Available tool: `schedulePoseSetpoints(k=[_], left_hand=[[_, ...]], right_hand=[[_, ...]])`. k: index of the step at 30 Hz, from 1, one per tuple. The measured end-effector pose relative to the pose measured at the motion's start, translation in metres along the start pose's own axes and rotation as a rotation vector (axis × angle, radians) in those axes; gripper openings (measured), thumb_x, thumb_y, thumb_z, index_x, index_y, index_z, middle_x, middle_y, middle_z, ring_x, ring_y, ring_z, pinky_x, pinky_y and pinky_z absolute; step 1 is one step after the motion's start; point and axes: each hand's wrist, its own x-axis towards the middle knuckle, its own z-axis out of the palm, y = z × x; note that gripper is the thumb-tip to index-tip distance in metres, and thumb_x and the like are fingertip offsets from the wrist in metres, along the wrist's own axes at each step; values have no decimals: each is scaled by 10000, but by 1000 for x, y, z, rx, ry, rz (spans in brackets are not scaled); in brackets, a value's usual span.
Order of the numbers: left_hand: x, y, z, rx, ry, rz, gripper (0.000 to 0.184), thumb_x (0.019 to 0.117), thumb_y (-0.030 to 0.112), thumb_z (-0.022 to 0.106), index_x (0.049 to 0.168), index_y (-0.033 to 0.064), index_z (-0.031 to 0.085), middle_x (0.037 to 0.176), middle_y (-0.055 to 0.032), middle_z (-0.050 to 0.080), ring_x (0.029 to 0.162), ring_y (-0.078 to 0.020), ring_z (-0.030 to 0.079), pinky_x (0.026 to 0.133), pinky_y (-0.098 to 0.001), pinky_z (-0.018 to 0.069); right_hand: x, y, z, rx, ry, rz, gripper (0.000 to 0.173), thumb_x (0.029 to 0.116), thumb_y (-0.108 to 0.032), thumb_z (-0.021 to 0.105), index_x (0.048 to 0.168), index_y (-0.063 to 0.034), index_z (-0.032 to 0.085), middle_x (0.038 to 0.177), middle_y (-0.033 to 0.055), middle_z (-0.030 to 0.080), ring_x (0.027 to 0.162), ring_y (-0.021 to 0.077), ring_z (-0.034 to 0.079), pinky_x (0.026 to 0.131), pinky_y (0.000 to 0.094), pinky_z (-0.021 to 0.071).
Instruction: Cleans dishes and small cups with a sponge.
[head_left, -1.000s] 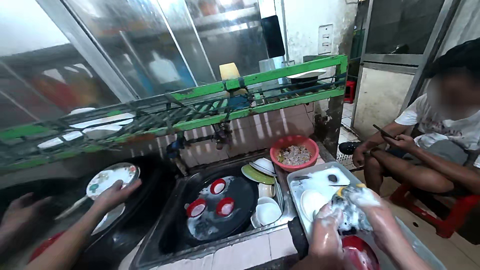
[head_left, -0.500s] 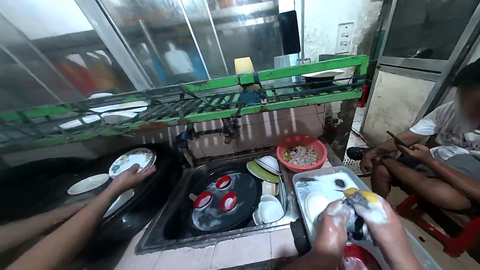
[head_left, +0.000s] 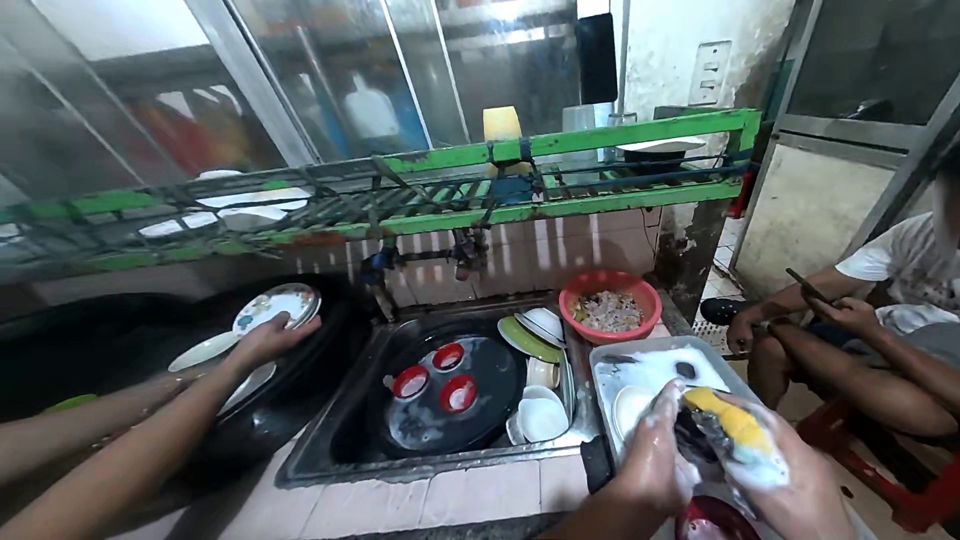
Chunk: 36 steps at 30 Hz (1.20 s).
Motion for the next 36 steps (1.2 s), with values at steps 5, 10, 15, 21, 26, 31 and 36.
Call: schedulePoseSetpoints(k=[5,10,15,21,26,31,36], left_hand=[[12,0,-21,520,-60,404,424,1062,189,431,1409,-12,569,1473,-163,538,1359,-207,517,1144,-386,427],[8,-26,-6,1060,-131,889,336,982,41,527,1275,-38,673,1358,-234,620,1323,-349,556,1146,-460,422],[18,17,-6,648,-159,-22,375,1106,264,363,1159,5,629,1058,-103,658,980,-162,638,882,-372,535],[17,-11,4,796,-148,602,453,952,236,604,1311,-36,655,1439,-251,544,1379,-334,485,1164,-455,379],[21,19,-6,436,-201,-69,362,1089,316,429,1269,62,614,1102,-60,670,982,-134,650,862,-345,549],[9,24,15,550,-203,104,434,1075,327,442,1361,43,603,1348,-115,611,1224,-172,583,1046,-390,482],[24,22,18,696,-124,354,413,1036,287,548,1332,21,658,1373,-184,608,1303,-254,553,1116,-425,434]], right_hand=[[10,33,-8,694,-20,626,404,1030,-203,435,1393,-27,455,1000,67,680,810,162,699,702,375,620],[7,16,7,424,-5,727,281,1027,-106,496,1266,9,589,973,68,687,846,111,673,764,330,581],[-24,3,13,-200,-251,15,405,916,-114,658,1224,147,625,1179,337,666,1149,508,635,1000,633,496],[-3,17,14,300,37,491,425,996,-110,541,1372,87,516,1206,170,661,1072,162,662,953,359,556],[-8,7,-10,-402,-417,-243,293,927,-95,657,1190,24,708,1182,251,706,1169,462,650,988,623,519],[5,39,-3,-427,-39,-355,308,967,-202,577,1099,33,725,1132,232,726,1121,428,675,971,604,519],[5,7,23,117,17,360,472,1004,-172,567,1376,115,520,1216,220,659,1078,213,662,960,392,552]])
